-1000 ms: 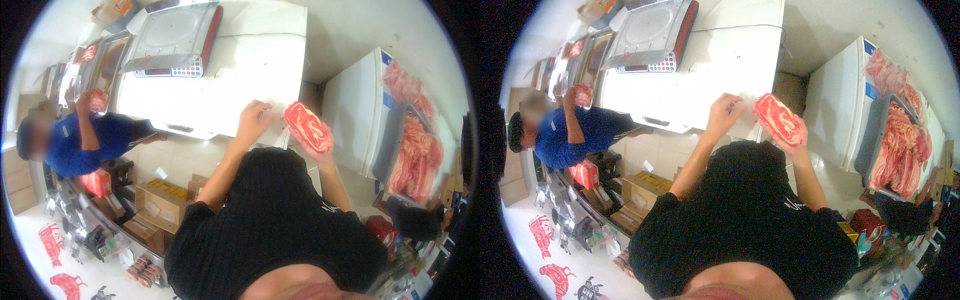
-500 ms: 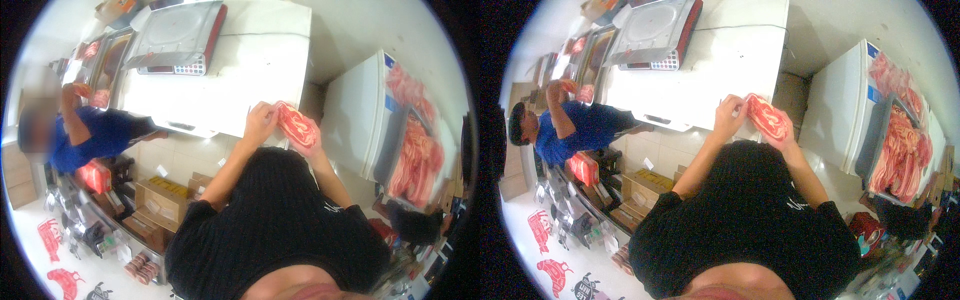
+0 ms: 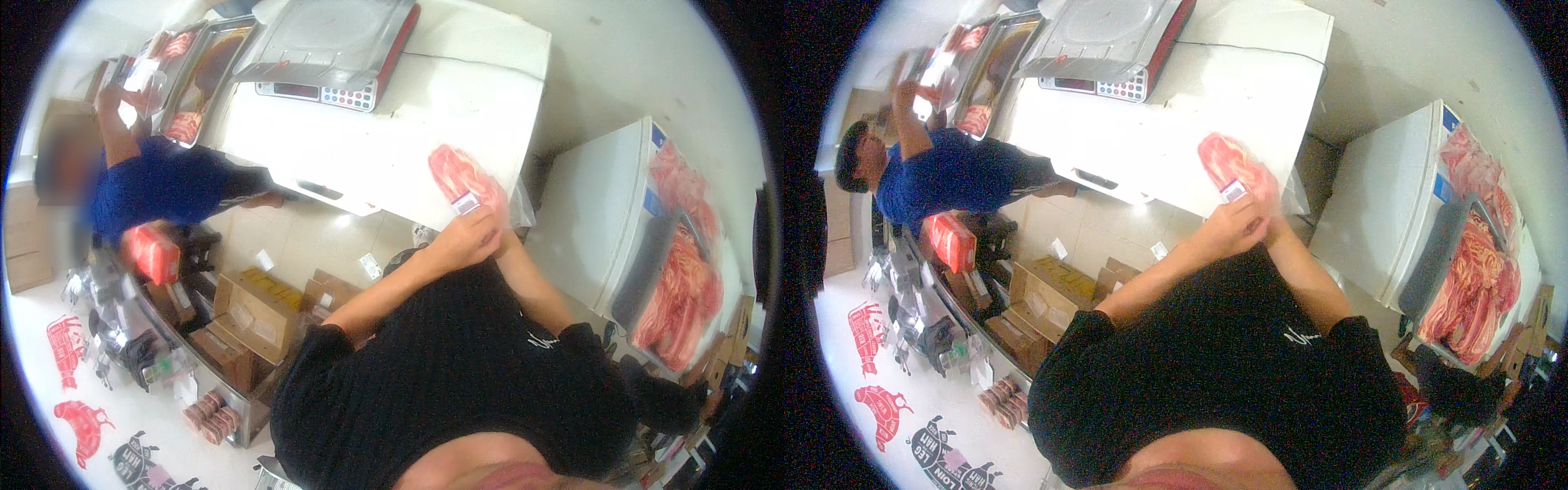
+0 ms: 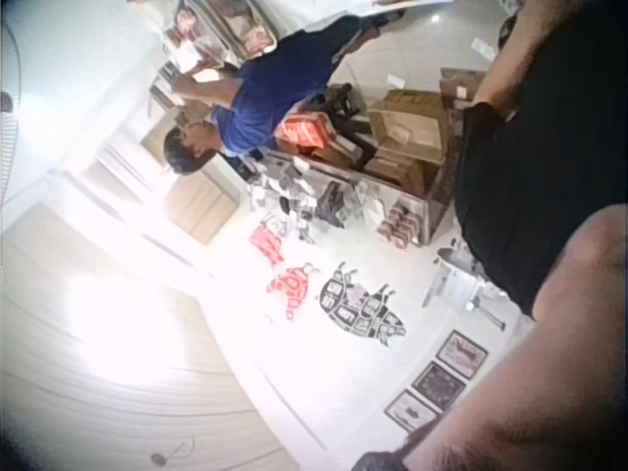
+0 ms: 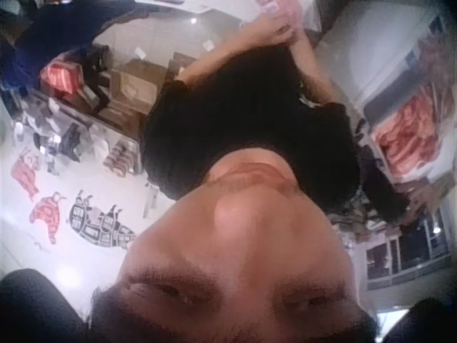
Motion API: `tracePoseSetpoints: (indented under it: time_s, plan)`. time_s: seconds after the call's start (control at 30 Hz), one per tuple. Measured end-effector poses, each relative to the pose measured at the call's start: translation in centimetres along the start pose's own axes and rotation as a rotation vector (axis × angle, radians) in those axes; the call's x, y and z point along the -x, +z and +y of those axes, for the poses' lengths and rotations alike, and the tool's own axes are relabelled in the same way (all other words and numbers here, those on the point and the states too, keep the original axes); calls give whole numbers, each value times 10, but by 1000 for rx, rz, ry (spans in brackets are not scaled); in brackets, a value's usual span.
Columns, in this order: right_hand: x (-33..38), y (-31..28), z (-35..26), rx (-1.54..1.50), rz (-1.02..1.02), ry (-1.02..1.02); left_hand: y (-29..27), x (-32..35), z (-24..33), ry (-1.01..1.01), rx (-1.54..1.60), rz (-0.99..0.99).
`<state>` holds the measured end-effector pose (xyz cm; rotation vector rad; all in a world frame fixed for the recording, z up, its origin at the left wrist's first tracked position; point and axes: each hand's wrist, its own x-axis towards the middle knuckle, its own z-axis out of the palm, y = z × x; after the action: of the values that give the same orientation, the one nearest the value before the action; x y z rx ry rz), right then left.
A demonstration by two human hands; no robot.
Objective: The person places slices of meat into plastic bags and puts the bags on a counter or a scale.
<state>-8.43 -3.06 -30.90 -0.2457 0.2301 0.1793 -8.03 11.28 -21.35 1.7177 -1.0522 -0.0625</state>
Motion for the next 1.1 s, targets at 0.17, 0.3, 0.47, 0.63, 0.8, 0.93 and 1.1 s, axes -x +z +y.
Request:
tracePoseSetpoints:
  time_s: [0.17, 0.3, 0.47, 0.63, 0.8, 0.93, 1.1]
  plan:
    - [-36, 43, 13, 304, 141, -40, -2, 5, 1, 76, 18, -27]
    - [-30, 42, 17, 519, 134, -38, -5, 13, -7, 1, 110, -69]
    - [-32, 43, 17, 654, 150, -55, -9, 14, -10, 74, 141, -97]
    - [-41, 48, 24, 700, 157, -69, -14, 15, -12, 67, 158, -138]
    - [-28, 39, 24, 861, 209, -104, -21, 22, -18, 65, 173, -207]
    - [-30, 32, 25, 973, 255, -141, -44, 18, -26, 125, 176, -134]
    - [-51, 50, 30, 693, 173, -130, -90, 3, -96, -254, -76, 254]
